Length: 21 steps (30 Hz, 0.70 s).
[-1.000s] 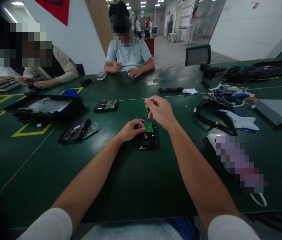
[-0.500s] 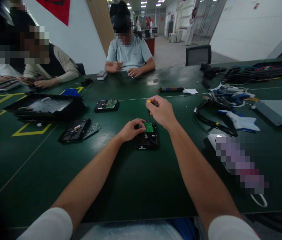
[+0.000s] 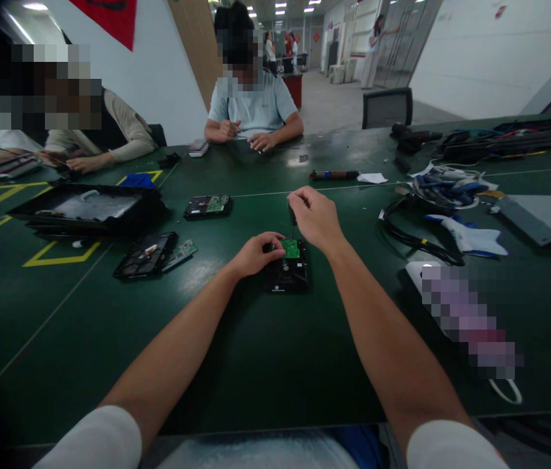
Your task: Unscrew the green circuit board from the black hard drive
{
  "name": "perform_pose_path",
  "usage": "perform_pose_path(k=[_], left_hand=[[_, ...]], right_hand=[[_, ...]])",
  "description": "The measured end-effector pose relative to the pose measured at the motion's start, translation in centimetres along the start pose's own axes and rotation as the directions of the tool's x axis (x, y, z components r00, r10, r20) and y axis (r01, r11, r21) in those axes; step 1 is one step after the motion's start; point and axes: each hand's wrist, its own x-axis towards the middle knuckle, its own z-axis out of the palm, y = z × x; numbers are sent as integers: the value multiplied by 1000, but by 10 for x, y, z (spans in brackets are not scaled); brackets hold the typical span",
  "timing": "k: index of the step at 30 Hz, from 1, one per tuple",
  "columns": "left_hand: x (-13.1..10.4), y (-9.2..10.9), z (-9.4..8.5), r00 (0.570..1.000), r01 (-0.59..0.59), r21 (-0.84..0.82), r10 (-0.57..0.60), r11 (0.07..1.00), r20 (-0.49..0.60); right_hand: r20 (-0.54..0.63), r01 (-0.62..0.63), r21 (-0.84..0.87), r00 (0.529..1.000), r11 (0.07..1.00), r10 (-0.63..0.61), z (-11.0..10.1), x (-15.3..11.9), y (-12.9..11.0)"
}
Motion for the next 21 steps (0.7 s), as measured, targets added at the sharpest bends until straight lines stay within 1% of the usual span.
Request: perform_pose_path(k=[6, 10, 16, 21], left_hand=[[-1, 0, 0, 1000, 1, -8, -1, 1000, -5], [-1, -1, 0, 1000, -3, -1, 3, 1000, -5], [0, -1, 1, 1000, -1, 11, 1, 1000, -3], [-1, 0, 0, 1000, -9, 4, 9, 1000, -10]], right_hand=[[29, 11, 24, 1000, 1000, -12, 2, 0, 2], [28, 37, 3, 999, 999, -37, 2, 1, 3], [-33, 108, -49, 993, 993, -110, 1, 0, -2], [-78, 122, -133, 988, 984, -133, -2, -4, -12]])
